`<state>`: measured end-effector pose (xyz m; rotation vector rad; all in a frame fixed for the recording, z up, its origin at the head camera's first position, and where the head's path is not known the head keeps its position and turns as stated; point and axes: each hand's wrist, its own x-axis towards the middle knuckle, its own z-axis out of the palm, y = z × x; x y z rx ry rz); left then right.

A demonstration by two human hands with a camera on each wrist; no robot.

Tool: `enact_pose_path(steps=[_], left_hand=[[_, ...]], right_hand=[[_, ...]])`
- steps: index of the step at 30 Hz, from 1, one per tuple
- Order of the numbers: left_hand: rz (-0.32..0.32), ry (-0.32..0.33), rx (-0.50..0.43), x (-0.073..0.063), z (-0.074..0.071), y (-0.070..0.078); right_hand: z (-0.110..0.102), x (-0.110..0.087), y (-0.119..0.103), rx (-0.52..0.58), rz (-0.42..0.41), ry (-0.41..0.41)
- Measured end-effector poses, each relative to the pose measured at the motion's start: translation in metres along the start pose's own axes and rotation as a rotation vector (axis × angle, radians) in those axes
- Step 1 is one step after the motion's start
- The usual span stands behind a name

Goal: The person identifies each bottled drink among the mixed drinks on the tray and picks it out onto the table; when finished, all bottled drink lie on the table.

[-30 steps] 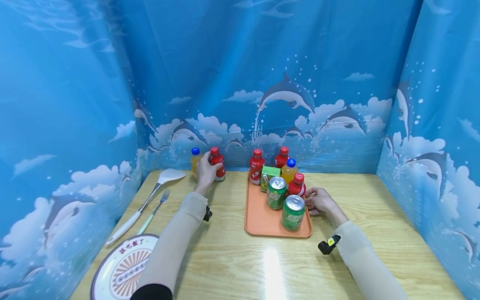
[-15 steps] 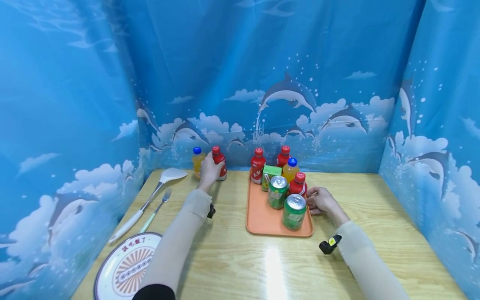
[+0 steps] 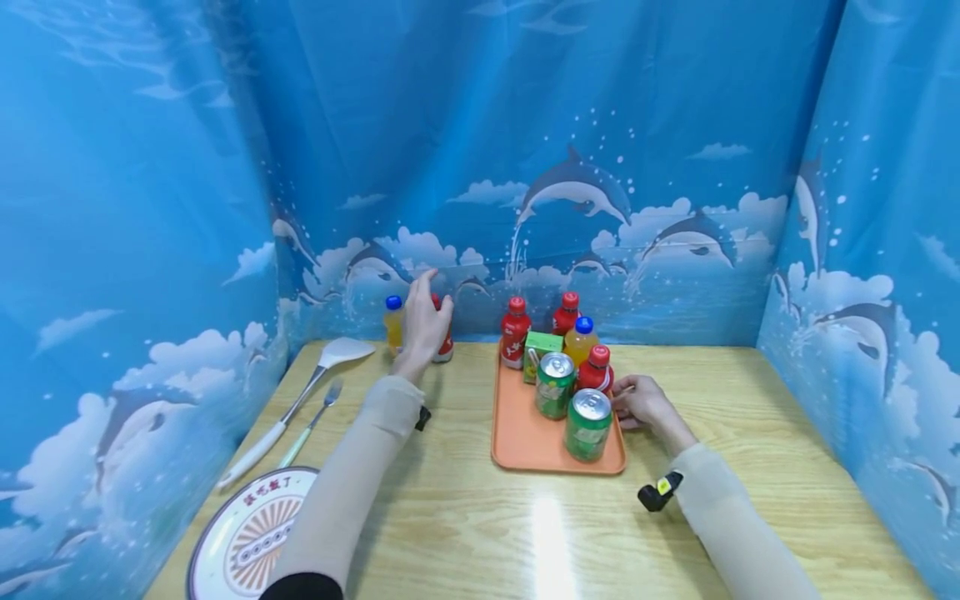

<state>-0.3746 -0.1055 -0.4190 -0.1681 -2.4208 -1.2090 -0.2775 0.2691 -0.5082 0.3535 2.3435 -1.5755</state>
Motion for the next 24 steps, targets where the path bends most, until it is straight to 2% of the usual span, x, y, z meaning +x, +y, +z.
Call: enact_pose_path(steps=[4,8,15,24], left_hand=[[0.094,-0.083,-0.019,-0.001,0.007,0.005],[0.122,-0.2,-0.038,-0.004,0.015,0.005],[0.086,-0.389,-0.056,-0.008,0.037,0.001],[0.038,-0.556,-0.036,-0.01,0.065,-0.005]], right_hand=[[-0.001,-0.001,-0.001,-0.004,0.007,-0.007],[-0.001,-0.001,0.0,-0.004,0.005,-0.01],[-0.001,0.003,0.0,-0.019,0.008,-0.005],[-0.002,0.003,0.005,0.036,-0.022,-0.022]])
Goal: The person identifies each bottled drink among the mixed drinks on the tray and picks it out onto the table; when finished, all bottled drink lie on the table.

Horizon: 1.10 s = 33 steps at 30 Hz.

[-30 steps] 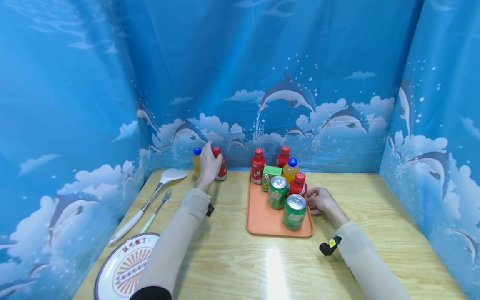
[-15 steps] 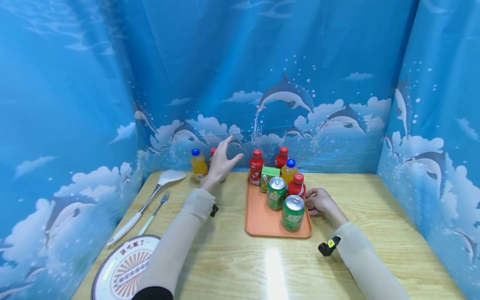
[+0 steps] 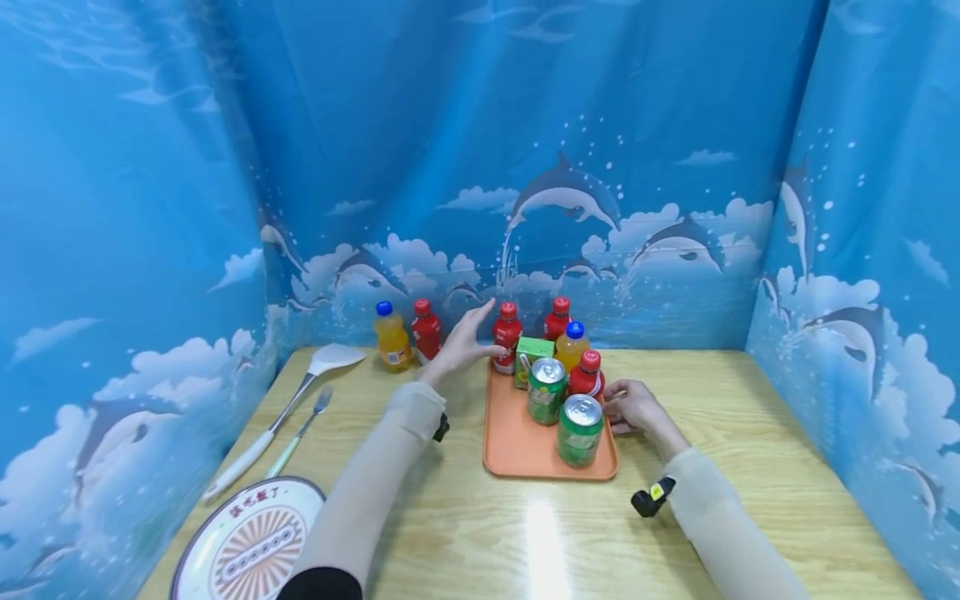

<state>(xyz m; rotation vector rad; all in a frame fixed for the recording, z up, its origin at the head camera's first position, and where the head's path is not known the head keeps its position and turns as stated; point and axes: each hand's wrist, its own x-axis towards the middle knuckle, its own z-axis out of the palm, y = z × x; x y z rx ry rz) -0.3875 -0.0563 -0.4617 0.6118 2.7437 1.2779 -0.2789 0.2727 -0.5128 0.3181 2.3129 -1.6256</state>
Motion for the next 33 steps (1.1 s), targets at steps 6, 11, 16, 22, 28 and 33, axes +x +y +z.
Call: enact_pose_path(steps=[6,11,16,22,28,33], left_hand=[[-0.009,-0.03,0.015,0.003,0.01,0.0],[-0.008,0.006,-0.007,0.004,0.019,-0.001],[0.004,0.06,-0.063,0.007,0.029,-0.008],[0.021,0.118,-0.074,0.006,0.032,-0.013],[0.03,0.144,-0.061,0.004,0.031,-0.012],[0.013,0.148,-0.107,0.003,0.031,-0.011]], right_hand=[[0.001,-0.003,0.0,0.004,-0.004,0.002],[0.001,-0.004,0.0,-0.027,0.018,0.019],[0.001,-0.004,0.0,-0.041,0.023,0.03],[0.002,-0.002,0.001,-0.052,0.023,0.031],[0.003,-0.003,0.001,-0.047,0.018,0.037],[0.003,-0.004,0.002,-0.04,-0.002,0.033]])
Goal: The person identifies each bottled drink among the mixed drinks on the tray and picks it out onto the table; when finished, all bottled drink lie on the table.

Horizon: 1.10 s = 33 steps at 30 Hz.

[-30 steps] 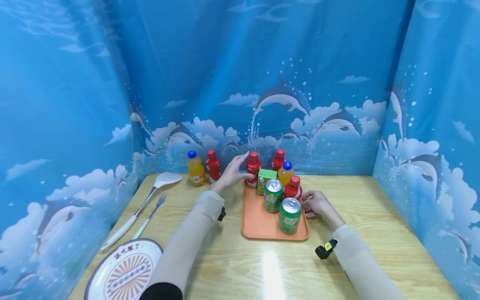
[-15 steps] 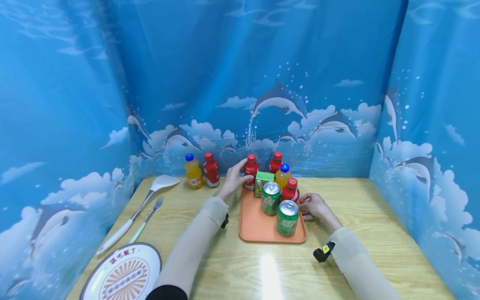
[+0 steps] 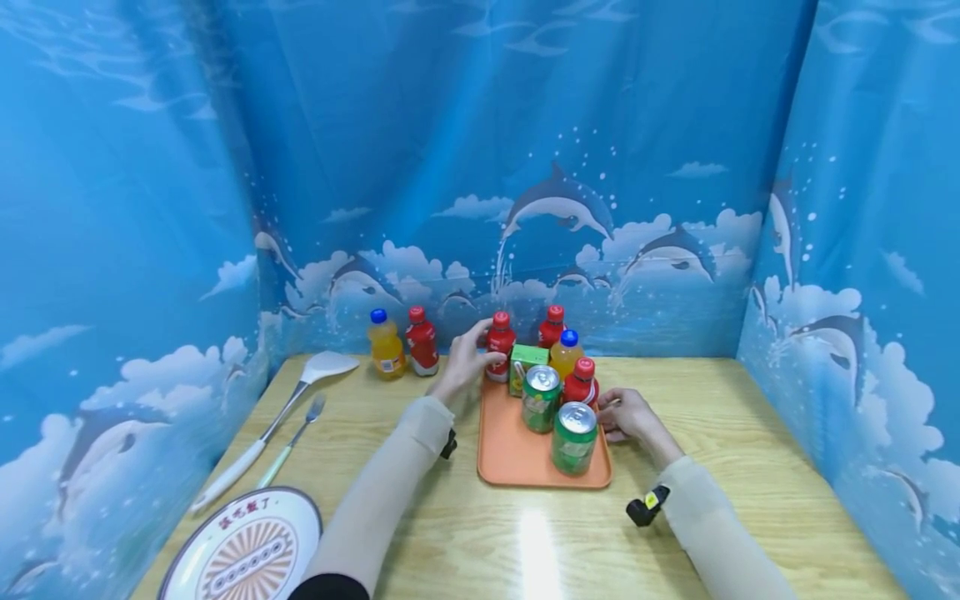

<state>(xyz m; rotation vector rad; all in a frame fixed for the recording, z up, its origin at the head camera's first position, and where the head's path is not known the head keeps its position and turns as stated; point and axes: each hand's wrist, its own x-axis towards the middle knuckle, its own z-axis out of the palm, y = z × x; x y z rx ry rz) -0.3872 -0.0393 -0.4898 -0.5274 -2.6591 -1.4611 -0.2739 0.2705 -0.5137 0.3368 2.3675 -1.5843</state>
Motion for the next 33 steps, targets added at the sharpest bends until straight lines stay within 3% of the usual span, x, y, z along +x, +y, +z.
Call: enact_pose_path(steps=[14,21,33], left_hand=[[-0.069,0.094,-0.187,-0.006,-0.01,0.022],[-0.102,0.156,-0.234,-0.007,-0.017,0.03],[-0.126,0.297,-0.201,-0.011,-0.027,0.029]], right_hand=[[0.0,-0.002,-0.001,0.015,-0.015,-0.01],[0.0,-0.002,-0.001,0.007,-0.012,-0.011],[-0.001,-0.001,-0.003,-0.018,-0.003,0.001]])
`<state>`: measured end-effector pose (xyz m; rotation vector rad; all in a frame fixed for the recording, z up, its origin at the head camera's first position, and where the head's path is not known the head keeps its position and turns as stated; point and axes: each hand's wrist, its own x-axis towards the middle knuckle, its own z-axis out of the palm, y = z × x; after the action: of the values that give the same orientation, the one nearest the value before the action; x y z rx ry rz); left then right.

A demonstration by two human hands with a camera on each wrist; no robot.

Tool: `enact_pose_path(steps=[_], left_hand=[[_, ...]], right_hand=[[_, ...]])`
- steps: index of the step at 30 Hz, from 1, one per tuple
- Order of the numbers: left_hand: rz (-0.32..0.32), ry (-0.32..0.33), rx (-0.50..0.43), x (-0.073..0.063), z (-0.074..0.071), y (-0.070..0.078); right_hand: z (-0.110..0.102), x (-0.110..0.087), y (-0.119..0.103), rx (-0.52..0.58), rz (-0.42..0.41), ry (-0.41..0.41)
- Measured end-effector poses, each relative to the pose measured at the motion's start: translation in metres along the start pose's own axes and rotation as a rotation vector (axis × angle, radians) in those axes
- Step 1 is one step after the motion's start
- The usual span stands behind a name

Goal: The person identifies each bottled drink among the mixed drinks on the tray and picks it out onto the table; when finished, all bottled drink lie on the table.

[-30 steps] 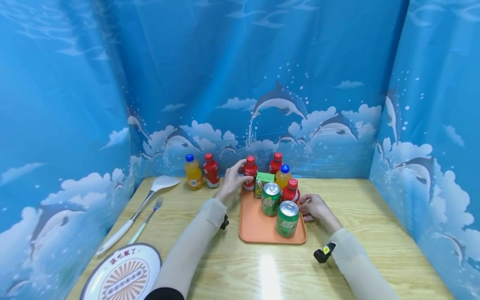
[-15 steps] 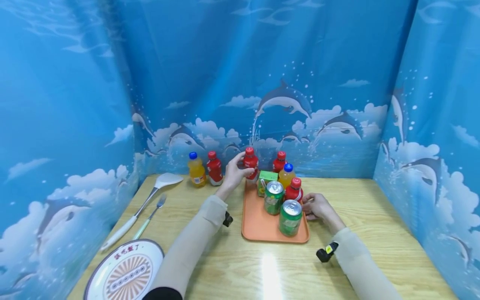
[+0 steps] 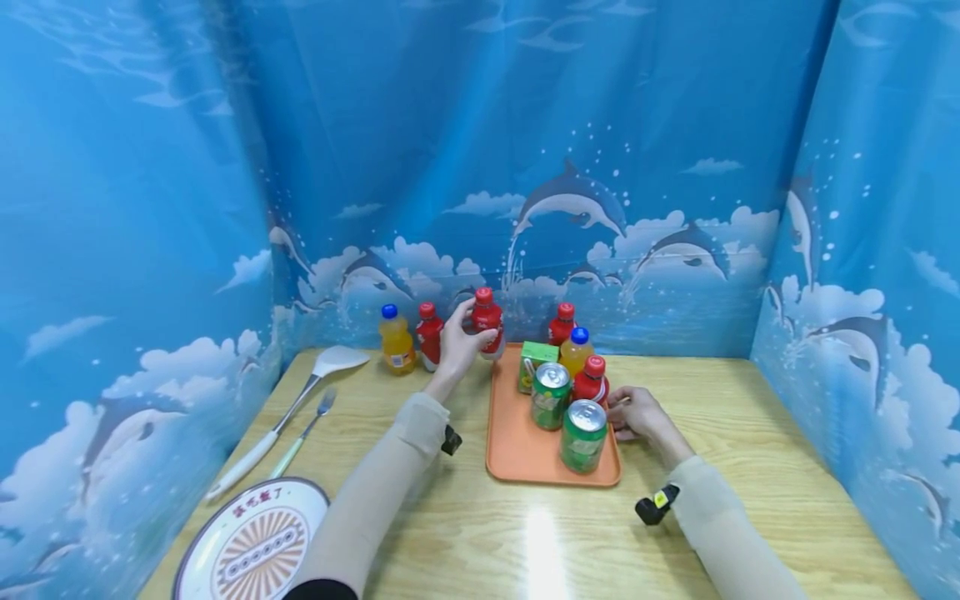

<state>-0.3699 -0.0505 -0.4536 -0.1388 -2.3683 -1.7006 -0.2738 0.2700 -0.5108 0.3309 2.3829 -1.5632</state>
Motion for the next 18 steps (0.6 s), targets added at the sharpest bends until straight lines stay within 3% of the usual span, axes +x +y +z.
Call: enact_pose_path(steps=[6,18], left_hand=[[0.008,0.052,0.036,-0.001,-0.003,-0.001],[0.033,0.06,0.138,-0.004,-0.008,-0.012]], right_hand=[[0.0,-0.001,0.0,0.002,0.004,-0.005],[0.001,-0.003,-0.001,0.013,-0.007,-0.014]])
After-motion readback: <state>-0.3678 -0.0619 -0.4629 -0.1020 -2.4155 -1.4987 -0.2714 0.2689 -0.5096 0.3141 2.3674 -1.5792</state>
